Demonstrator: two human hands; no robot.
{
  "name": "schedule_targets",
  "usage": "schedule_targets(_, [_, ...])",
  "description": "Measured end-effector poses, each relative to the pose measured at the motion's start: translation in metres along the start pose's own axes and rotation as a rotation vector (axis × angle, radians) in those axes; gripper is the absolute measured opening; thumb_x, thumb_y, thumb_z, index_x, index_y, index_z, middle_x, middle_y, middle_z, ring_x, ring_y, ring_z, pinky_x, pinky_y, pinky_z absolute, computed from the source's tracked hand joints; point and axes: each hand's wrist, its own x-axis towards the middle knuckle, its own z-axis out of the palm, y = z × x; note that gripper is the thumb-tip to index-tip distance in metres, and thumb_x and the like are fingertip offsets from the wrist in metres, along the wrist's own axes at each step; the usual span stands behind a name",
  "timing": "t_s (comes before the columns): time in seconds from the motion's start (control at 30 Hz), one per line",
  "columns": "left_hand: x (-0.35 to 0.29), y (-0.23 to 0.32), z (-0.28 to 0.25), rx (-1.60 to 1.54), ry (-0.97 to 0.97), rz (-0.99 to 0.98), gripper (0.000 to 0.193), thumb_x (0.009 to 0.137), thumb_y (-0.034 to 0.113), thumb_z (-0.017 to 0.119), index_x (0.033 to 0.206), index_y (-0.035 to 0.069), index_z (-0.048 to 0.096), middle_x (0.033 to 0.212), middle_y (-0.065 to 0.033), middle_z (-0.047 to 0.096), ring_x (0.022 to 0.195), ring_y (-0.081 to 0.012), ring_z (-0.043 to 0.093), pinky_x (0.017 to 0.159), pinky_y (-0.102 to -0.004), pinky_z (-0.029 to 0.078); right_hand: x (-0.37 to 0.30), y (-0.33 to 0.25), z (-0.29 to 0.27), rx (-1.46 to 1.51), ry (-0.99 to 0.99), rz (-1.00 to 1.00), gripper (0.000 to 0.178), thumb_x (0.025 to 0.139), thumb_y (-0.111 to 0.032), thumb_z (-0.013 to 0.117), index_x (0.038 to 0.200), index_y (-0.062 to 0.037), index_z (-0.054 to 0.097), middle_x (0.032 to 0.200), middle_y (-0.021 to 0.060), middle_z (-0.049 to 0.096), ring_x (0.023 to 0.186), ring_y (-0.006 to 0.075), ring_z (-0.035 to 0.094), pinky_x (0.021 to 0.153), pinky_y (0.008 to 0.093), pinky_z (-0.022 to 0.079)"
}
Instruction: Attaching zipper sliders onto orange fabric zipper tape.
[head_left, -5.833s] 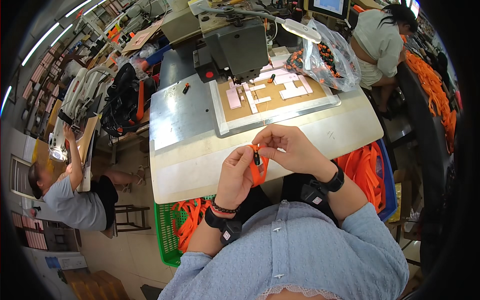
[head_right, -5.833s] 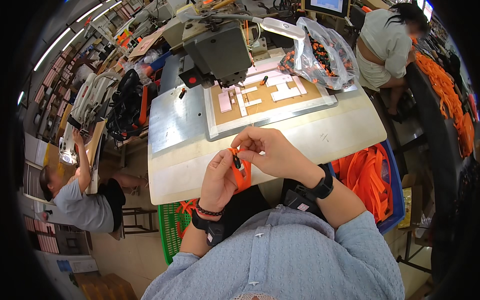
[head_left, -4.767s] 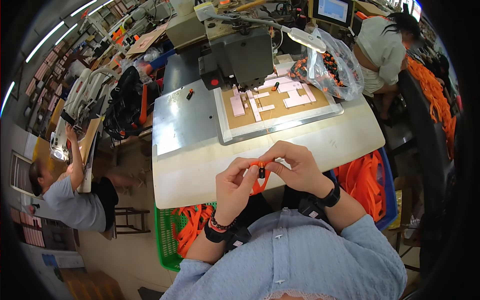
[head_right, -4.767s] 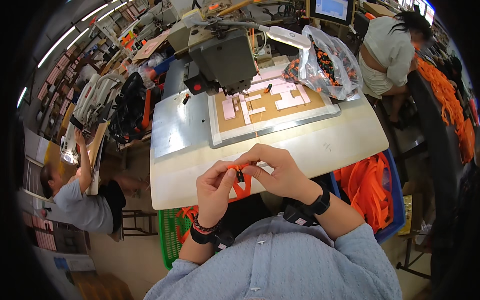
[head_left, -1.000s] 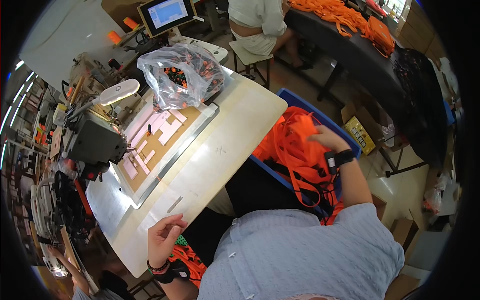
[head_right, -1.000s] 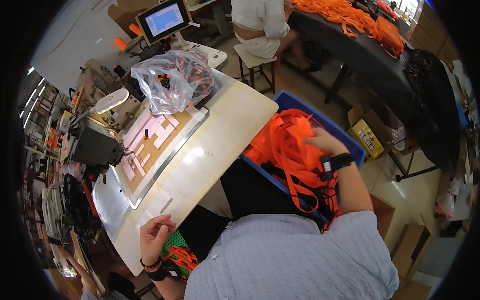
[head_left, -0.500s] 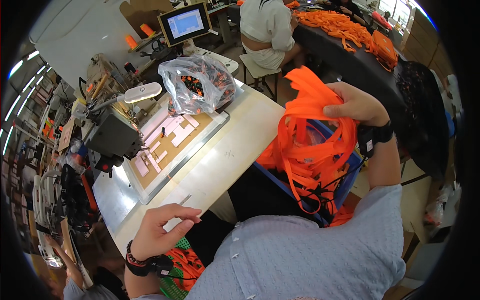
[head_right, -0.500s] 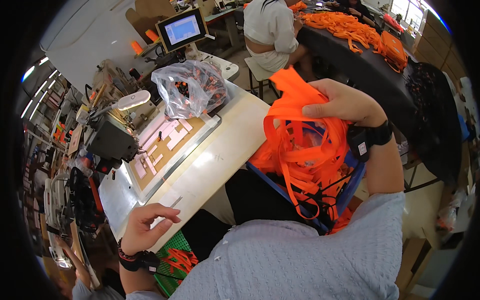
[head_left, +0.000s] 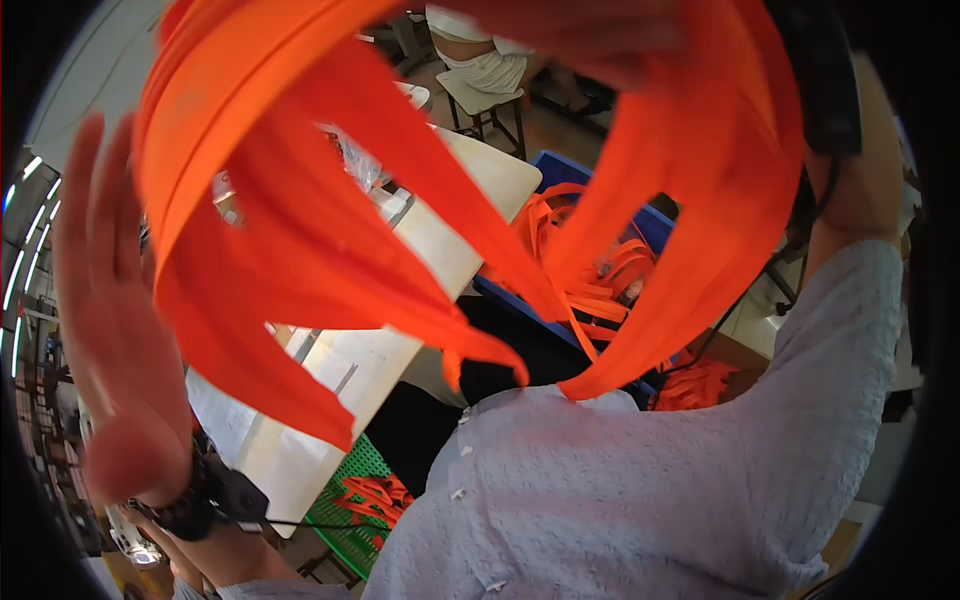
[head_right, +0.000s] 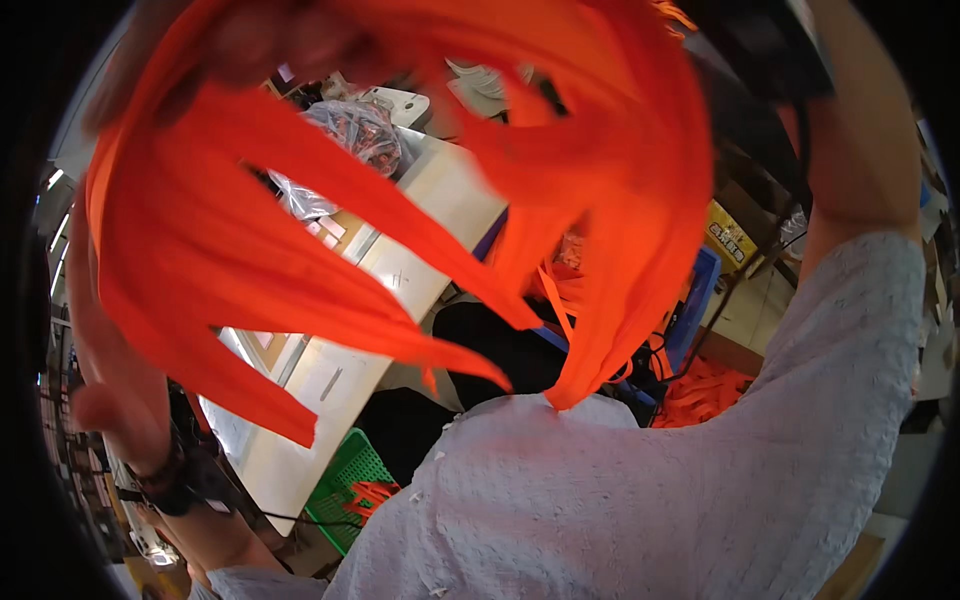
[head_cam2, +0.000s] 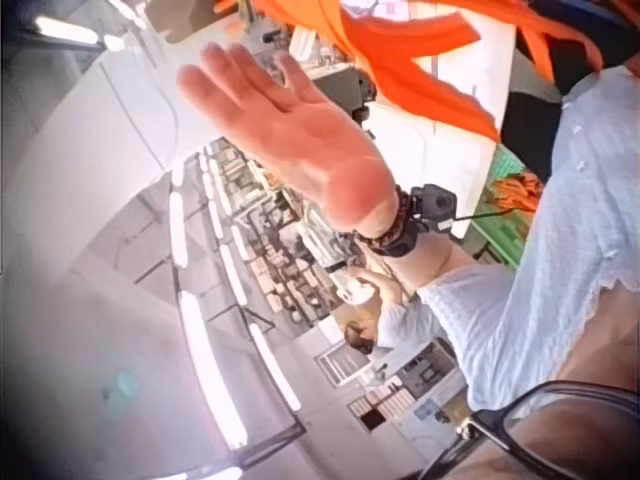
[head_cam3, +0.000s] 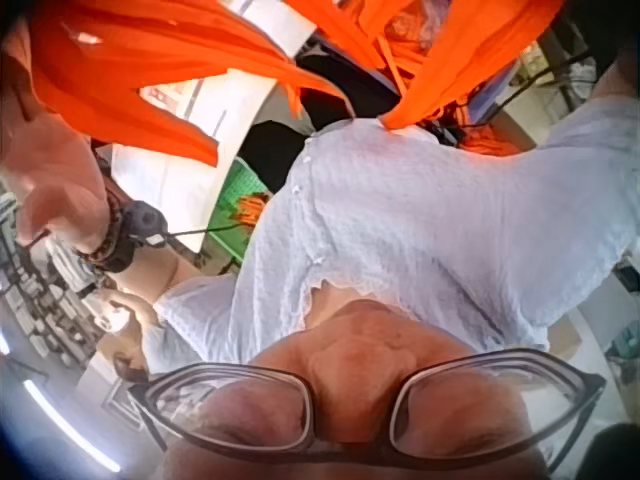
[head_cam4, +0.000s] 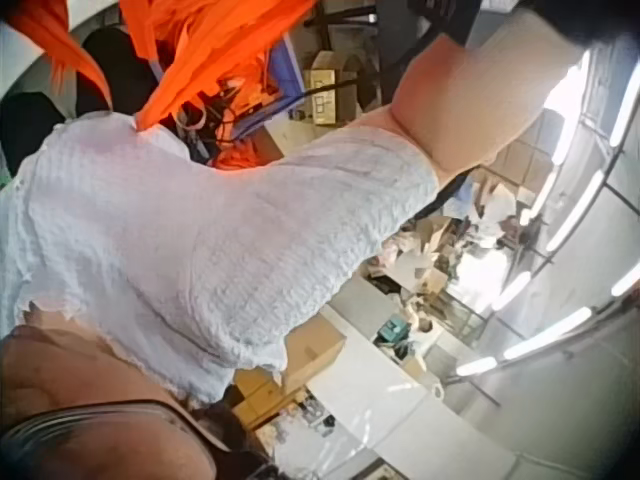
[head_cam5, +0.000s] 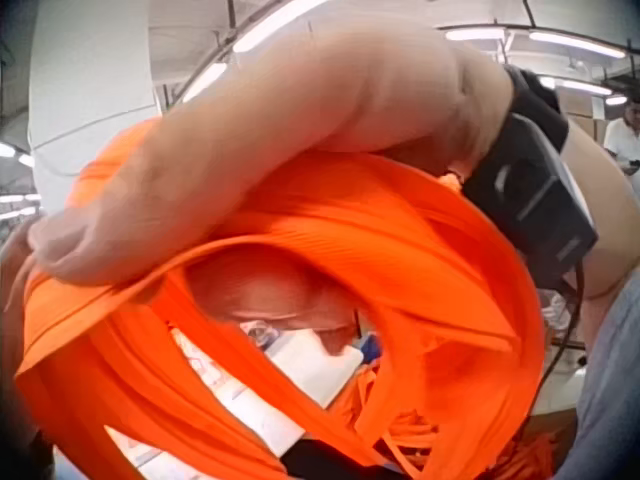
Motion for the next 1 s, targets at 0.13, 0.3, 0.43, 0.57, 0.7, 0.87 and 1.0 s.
schedule_targets(0.13, [0.015, -0.019, 0.009, -0.356, -0.264, -0.122, 0.082, 0.074, 0.026, 0.077, 0.138, -0.001, 0.033, 0.125, -0.0127, 0.053, 0.109, -0.0183, 0.055, 0.09, -0.0303, 0.047, 0.024, -0.013, -0.002, -0.093, -0.121, 0.004, 0.031, 0.079, -0.019, 0.066, 0.097, 0.0041, 0.056, 0.079, 0.0033, 0.06, 0.071, 0.0104, 0.057, 0.064, 0.0255, 0.047])
schedule_targets(0.3, [-0.003, 0.0, -0.011, -0.198, -0.265, -0.332, 0.031, 0.077, 0.005, 0.071, 0.105, -0.003, 0.061, 0.091, -0.0056, 0.066, 0.086, -0.0118, 0.06, 0.079, -0.0265, 0.048, 0.073, -0.064, 0.002, -0.31, -0.305, -0.106, 0.027, 0.077, -0.017, 0.065, 0.093, 0.0037, 0.056, 0.075, 0.0038, 0.059, 0.068, 0.0109, 0.056, 0.062, 0.0256, 0.046])
schedule_targets(0.43, [-0.011, 0.021, -0.068, 0.447, -0.17, -0.143, 0.034, 0.075, 0.0, 0.066, 0.108, -0.003, 0.058, 0.086, -0.011, 0.066, 0.077, -0.0177, 0.063, 0.073, -0.0287, 0.048, 0.12, -0.098, 0.002, -0.477, -0.338, -0.258, 0.025, 0.075, -0.015, 0.064, 0.09, 0.0035, 0.056, 0.073, 0.0042, 0.059, 0.067, 0.0114, 0.055, 0.061, 0.0257, 0.045])
schedule_targets(0.57, [-0.017, 0.024, -0.128, 1.039, -0.121, 0.167, 0.036, 0.072, -0.003, 0.063, 0.106, 0.003, 0.055, 0.082, -0.0181, 0.06, 0.075, -0.037, 0.058, 0.066, -0.0354, 0.047, 0.154, -0.117, 0.012, -0.742, -0.078, -0.58, 0.022, 0.073, -0.011, 0.063, 0.089, 0.003, 0.055, 0.072, 0.0072, 0.059, 0.066, 0.0151, 0.056, 0.062, 0.0283, 0.046])
schedule_targets(0.7, [-0.032, 0.004, -0.175, 1.173, -0.087, 0.204, 0.039, 0.07, -0.005, 0.063, 0.106, 0.006, 0.054, 0.079, -0.0172, 0.058, 0.074, -0.0378, 0.058, 0.065, -0.0386, 0.046, 0.219, -0.087, 0.017, -1.169, 0.505, -0.936, 0.031, 0.075, -0.014, 0.071, 0.1, -0.0025, 0.057, 0.085, 0.0113, 0.063, 0.073, 0.0254, 0.064, 0.066, 0.0346, 0.051])
schedule_targets(0.87, [-0.099, -0.073, -0.194, 1.246, -0.157, 0.152, 0.045, 0.062, -0.005, 0.062, 0.105, 0.008, 0.056, 0.093, -0.0095, 0.061, 0.083, -0.0303, 0.059, 0.072, -0.0392, 0.047, 0.257, -0.039, 0.027, -1.38, 0.635, -1.127, 0.018, 0.079, -0.01, 0.059, 0.096, -0.0067, 0.054, 0.085, 0.0081, 0.06, 0.076, 0.0247, 0.062, 0.066, 0.0369, 0.048])
schedule_targets(1.0, [-0.16, -0.17, -0.167, 1.028, -0.451, -0.145, 0.021, 0.078, 0.013, 0.06, 0.095, 0.006, 0.052, 0.077, -0.0124, 0.058, 0.076, -0.0331, 0.059, 0.068, -0.0418, 0.047, 0.284, 0.036, 0.042, -1.298, 0.15, -0.898, 0.03, 0.072, -0.011, 0.068, 0.095, -0.0072, 0.05, 0.088, 0.01, 0.057, 0.079, 0.0292, 0.061, 0.067, 0.0405, 0.048])
